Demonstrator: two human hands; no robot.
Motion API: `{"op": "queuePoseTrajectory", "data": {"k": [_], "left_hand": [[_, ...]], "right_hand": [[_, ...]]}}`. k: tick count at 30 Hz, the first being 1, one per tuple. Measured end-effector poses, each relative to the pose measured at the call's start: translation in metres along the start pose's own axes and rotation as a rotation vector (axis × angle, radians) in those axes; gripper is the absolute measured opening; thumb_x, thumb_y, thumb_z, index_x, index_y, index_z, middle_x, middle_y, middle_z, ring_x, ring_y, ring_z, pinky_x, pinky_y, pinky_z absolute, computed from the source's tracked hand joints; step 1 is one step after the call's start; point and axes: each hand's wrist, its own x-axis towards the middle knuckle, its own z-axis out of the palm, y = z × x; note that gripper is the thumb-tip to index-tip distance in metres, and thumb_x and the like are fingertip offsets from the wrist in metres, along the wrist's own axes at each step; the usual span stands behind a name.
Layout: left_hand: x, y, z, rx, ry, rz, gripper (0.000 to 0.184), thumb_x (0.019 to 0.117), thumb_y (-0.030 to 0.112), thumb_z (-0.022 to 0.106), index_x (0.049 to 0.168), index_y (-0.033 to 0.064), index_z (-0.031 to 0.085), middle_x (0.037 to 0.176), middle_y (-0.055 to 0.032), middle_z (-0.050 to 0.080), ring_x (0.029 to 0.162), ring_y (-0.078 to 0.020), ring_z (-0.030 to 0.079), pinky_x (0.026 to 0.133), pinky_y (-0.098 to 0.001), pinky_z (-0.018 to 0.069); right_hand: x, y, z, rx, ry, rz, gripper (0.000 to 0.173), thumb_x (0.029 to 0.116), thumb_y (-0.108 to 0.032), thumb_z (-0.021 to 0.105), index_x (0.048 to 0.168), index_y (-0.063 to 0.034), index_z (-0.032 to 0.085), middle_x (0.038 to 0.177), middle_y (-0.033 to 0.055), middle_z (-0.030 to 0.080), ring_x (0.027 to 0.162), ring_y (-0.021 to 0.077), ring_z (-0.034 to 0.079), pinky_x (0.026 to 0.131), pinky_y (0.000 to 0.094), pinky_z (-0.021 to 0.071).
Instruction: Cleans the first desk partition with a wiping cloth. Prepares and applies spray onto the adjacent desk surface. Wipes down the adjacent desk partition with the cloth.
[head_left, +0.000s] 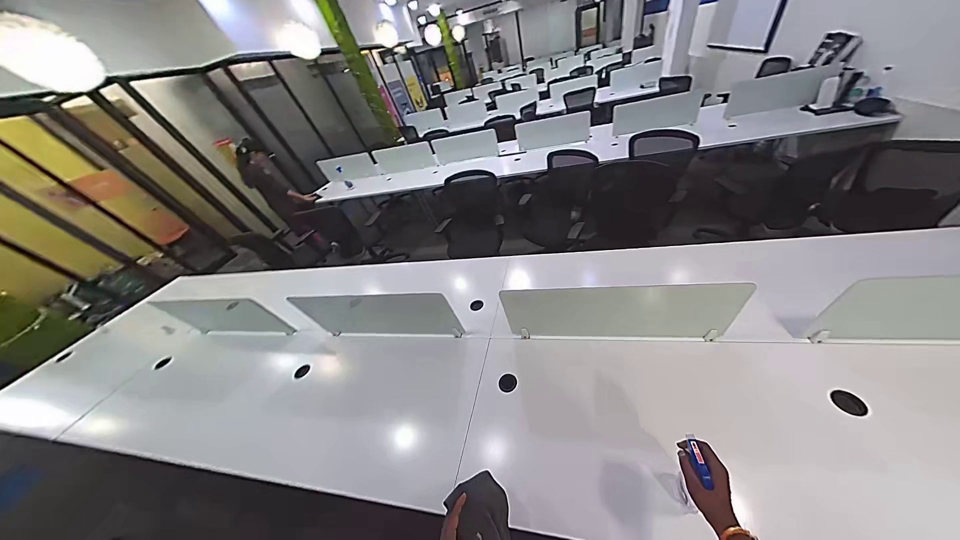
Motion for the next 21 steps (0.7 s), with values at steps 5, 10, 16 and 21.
{"op": "queuePoseTrajectory", "data": {"k": [5, 10, 16, 21], "left_hand": [[-0.020, -0.057, -0.023, -0.078, 0.121, -0.024, 0.073, 0.0776, -0.007, 0.071, 0.147, -0.0035, 0.049, 0.149, -0.0281, 0.049, 0.140, -0.0397, 0.048, 0.116, -0.0521, 0.0390], [-0.036, -0.122, -0.063, -0.151, 0.230, -0.107, 0.073, 0.0755, -0.007, 0.071, 0.146, -0.0001, 0.052, 0.148, -0.0276, 0.050, 0.138, -0.0406, 0.049, 0.114, -0.0545, 0.0407], [-0.068, -0.195, -0.134, -0.247, 0.274, -0.262, 0.072, 0.0803, -0.004, 0.069, 0.149, 0.0051, 0.050, 0.153, -0.0236, 0.047, 0.140, -0.0358, 0.048, 0.114, -0.0524, 0.0412], [-0.098, -0.239, -0.196, -0.230, 0.408, -0.305, 0.068, 0.0811, -0.006, 0.070, 0.146, 0.0011, 0.052, 0.148, -0.0248, 0.051, 0.137, -0.0367, 0.052, 0.113, -0.0523, 0.0424]], "right_hand": [[-0.009, -0.055, 0.050, 0.087, -0.209, -0.096, 0.023, 0.0835, -0.017, 0.060, 0.097, -0.0001, 0.068, 0.083, 0.0021, 0.067, 0.071, 0.0011, 0.061, 0.065, 0.0186, 0.0520], [-0.053, -0.114, 0.132, 0.124, -0.408, -0.176, 0.026, 0.0859, -0.028, 0.061, 0.083, -0.0032, 0.067, 0.071, -0.0010, 0.062, 0.064, 0.0018, 0.059, 0.062, 0.0211, 0.0511], [-0.130, -0.195, 0.233, 0.397, -0.606, -0.207, 0.022, 0.0919, -0.027, 0.062, 0.091, -0.0057, 0.069, 0.079, -0.0052, 0.070, 0.073, 0.0003, 0.065, 0.070, 0.0196, 0.0559], [-0.179, -0.250, 0.304, 0.487, -0.845, -0.272, 0.028, 0.0966, -0.031, 0.059, 0.099, -0.0052, 0.071, 0.088, -0.0005, 0.073, 0.078, 0.0050, 0.067, 0.072, 0.0227, 0.0561]]}}
